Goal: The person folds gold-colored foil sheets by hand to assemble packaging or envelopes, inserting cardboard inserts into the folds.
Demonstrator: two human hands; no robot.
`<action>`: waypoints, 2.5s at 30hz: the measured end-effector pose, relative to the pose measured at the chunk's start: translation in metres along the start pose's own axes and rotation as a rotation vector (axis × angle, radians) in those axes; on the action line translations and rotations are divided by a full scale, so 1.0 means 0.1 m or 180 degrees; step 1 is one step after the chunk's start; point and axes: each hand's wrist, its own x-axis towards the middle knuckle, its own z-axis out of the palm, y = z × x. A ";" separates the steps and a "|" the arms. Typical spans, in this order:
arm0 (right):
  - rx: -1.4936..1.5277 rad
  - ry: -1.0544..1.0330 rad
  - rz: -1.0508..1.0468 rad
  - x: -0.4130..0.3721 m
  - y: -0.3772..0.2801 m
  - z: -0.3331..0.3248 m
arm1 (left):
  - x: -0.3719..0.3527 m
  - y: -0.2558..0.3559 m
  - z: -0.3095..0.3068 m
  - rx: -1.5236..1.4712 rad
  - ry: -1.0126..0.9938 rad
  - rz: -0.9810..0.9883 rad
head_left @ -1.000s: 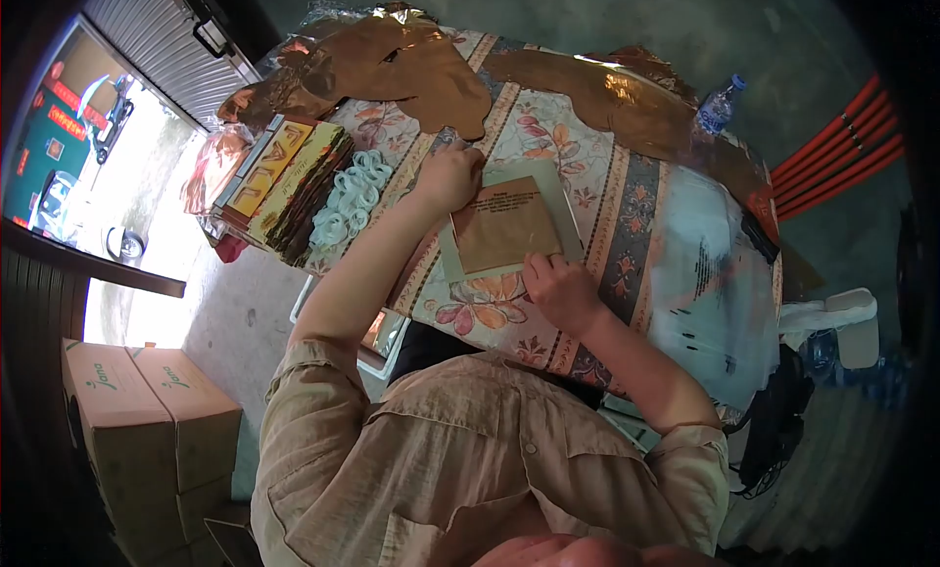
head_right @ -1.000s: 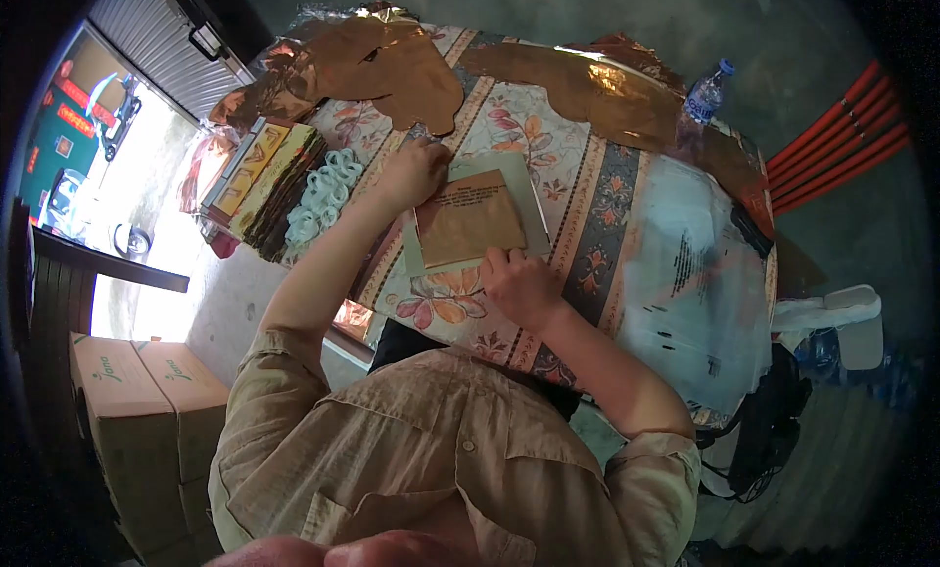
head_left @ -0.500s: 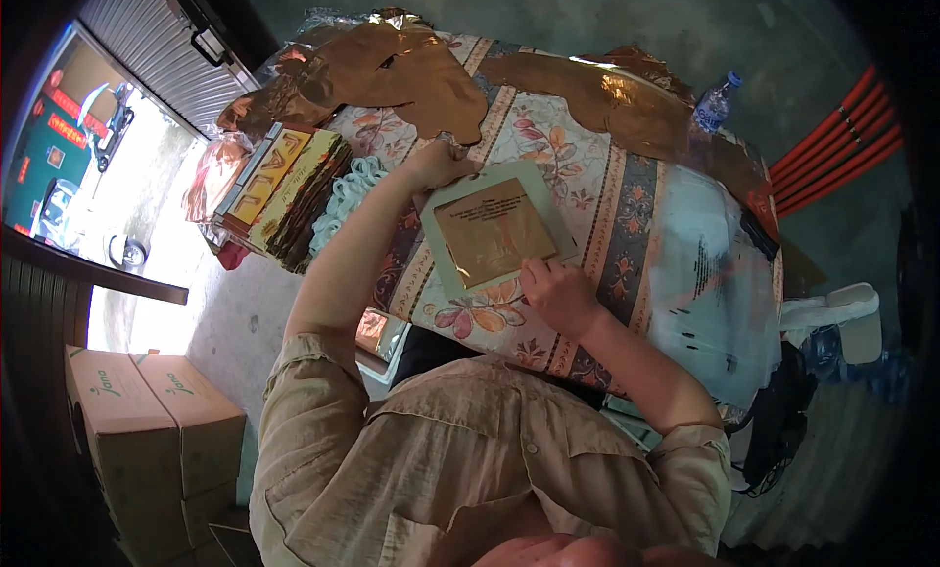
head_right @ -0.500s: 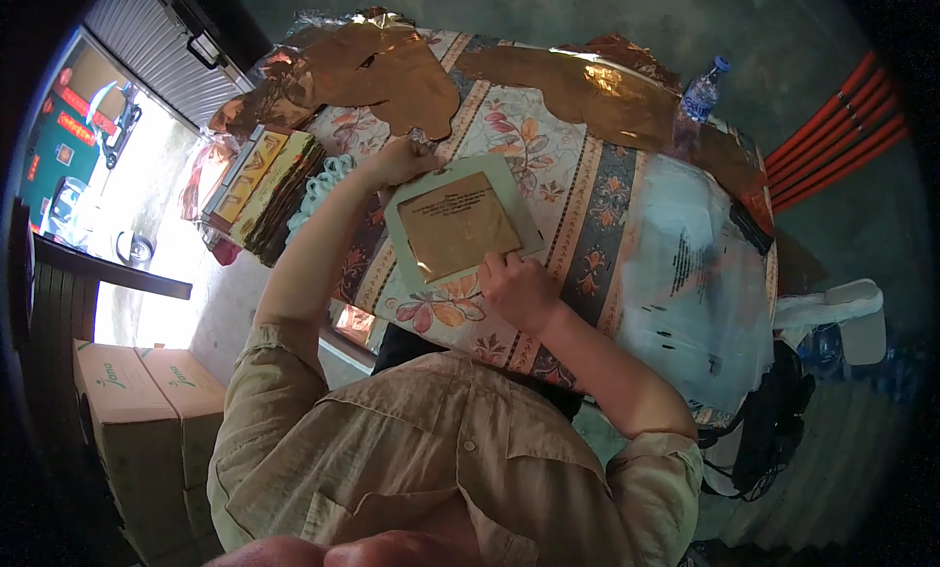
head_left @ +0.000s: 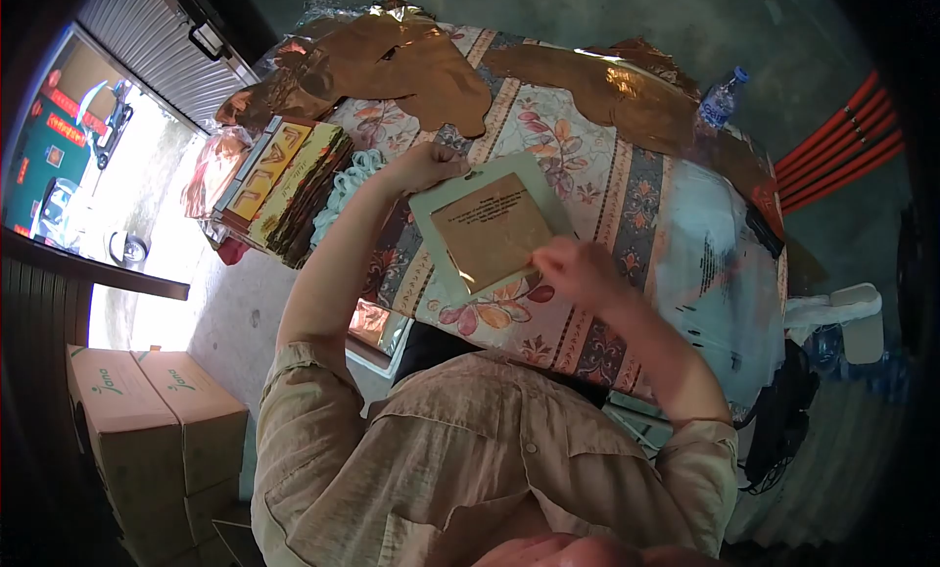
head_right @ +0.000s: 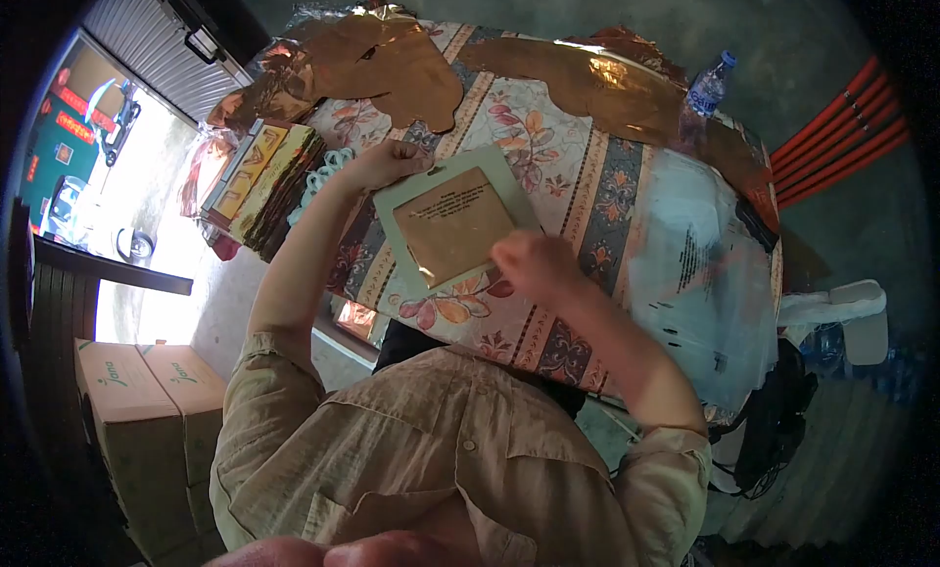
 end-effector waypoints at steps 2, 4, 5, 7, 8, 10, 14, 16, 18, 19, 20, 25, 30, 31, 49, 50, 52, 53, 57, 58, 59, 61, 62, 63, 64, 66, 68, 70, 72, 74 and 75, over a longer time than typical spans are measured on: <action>0.0793 0.0380 0.0570 0.19 0.19 -0.10 | 0.04 -0.07 0.09 -0.0049 0.0006 0.0141; 0.0982 0.1068 0.0802 0.44 0.52 0.00 | 0.05 0.03 0.18 -0.0080 -0.0009 0.0322; 0.1214 0.1225 0.1038 0.55 0.67 0.07 | -0.02 0.18 0.23 0.0105 -0.0099 0.0347; 0.1833 0.1130 0.1261 0.73 0.88 0.19 | -0.09 0.39 0.31 0.0301 -0.0194 0.0382; 0.2475 0.0991 0.1467 0.76 0.96 0.25 | -0.12 0.44 0.35 0.0325 -0.0165 0.0426; 0.2916 0.0993 0.1573 0.76 0.92 0.21 | -0.11 0.42 0.37 0.0338 -0.0131 0.0449; 0.2098 0.1031 0.1393 0.75 1.00 0.27 | -0.09 0.31 0.42 0.1001 0.0212 0.0638; 0.1505 0.1181 0.1481 0.76 0.95 0.28 | -0.07 0.30 0.48 0.1325 0.0411 0.0652; 0.0915 0.1297 0.1587 0.74 0.86 0.24 | -0.04 0.24 0.54 0.1770 0.0841 0.1063; 0.0585 0.1154 0.1640 0.73 0.78 0.15 | -0.05 0.24 0.57 0.1741 0.0799 0.1036; 0.0257 0.0996 0.1695 0.69 0.73 0.11 | -0.06 0.24 0.60 0.1817 0.0961 0.1261; -0.0338 0.1074 0.1290 0.44 0.64 -0.07 | -0.07 0.22 0.62 0.2063 0.1528 0.2069; 0.0249 0.0427 0.0549 -0.05 0.26 -0.33 | -0.59 0.36 0.73 0.1499 0.1394 0.2096; 0.0254 0.0426 0.0540 -0.13 0.19 -0.30 | -0.68 0.39 0.79 0.1455 0.1371 0.2257; -0.0940 0.0104 -0.0401 -0.29 -0.35 0.20 | -1.55 0.14 1.64 0.2602 0.1266 0.2839; -0.1024 0.0078 -0.0422 -0.30 -0.36 0.22 | -1.55 0.15 1.62 0.2554 0.1219 0.2883; -0.1116 0.0045 -0.0440 -0.30 -0.38 0.24 | -1.53 0.13 1.61 0.2461 0.1180 0.2860; -0.1297 0.0043 -0.0384 -0.29 -0.41 0.25 | -1.53 0.12 1.60 0.2363 0.1123 0.2825; -0.1478 0.0192 -0.0384 -0.24 -0.45 0.27 | -1.50 0.13 1.56 0.2410 0.0995 0.2887; -0.1476 0.0189 -0.0405 -0.24 -0.44 0.27 | -1.50 0.14 1.55 0.2413 0.1007 0.2887; -0.1399 0.0253 -0.0466 -0.25 -0.43 0.27 | -1.52 0.14 1.55 0.2413 0.1013 0.2880; -0.1334 0.0307 -0.0480 -0.28 -0.41 0.28 | -1.53 0.13 1.56 0.2381 0.1037 0.2830; -0.1387 0.0305 -0.0542 -0.30 -0.41 0.28 | -1.52 0.14 1.58 0.2340 0.1049 0.2801; -0.1439 0.0301 -0.0597 -0.33 -0.40 0.28 | -1.52 0.16 1.59 0.2303 0.1008 0.2831; -0.1452 0.0286 -0.0537 -0.37 -0.40 0.27 | -1.53 0.21 1.60 0.2280 0.1087 0.2762; -0.1230 0.0443 -0.0523 -0.46 -0.40 0.22 | -1.54 0.26 1.61 0.2272 0.1171 0.2669; -0.1000 0.0508 -0.0477 -0.58 -0.37 0.12 | -1.56 0.31 1.61 0.2285 0.1131 0.2665; -0.0763 0.0583 -0.0458 -0.67 -0.35 0.01 | -1.56 0.36 1.57 0.2326 0.1119 0.2682; -0.0581 0.0412 -0.0101 -0.72 -0.35 -0.07 | -1.52 0.48 1.52 0.2176 0.0965 0.2536; -0.0618 0.0405 -0.0026 -0.73 -0.28 -0.03 | -1.38 0.48 1.50 0.2034 0.0764 0.2368; -0.0644 0.0385 0.0040 -0.74 -0.26 -0.02 | -1.29 0.52 1.50 0.2037 0.0766 0.2381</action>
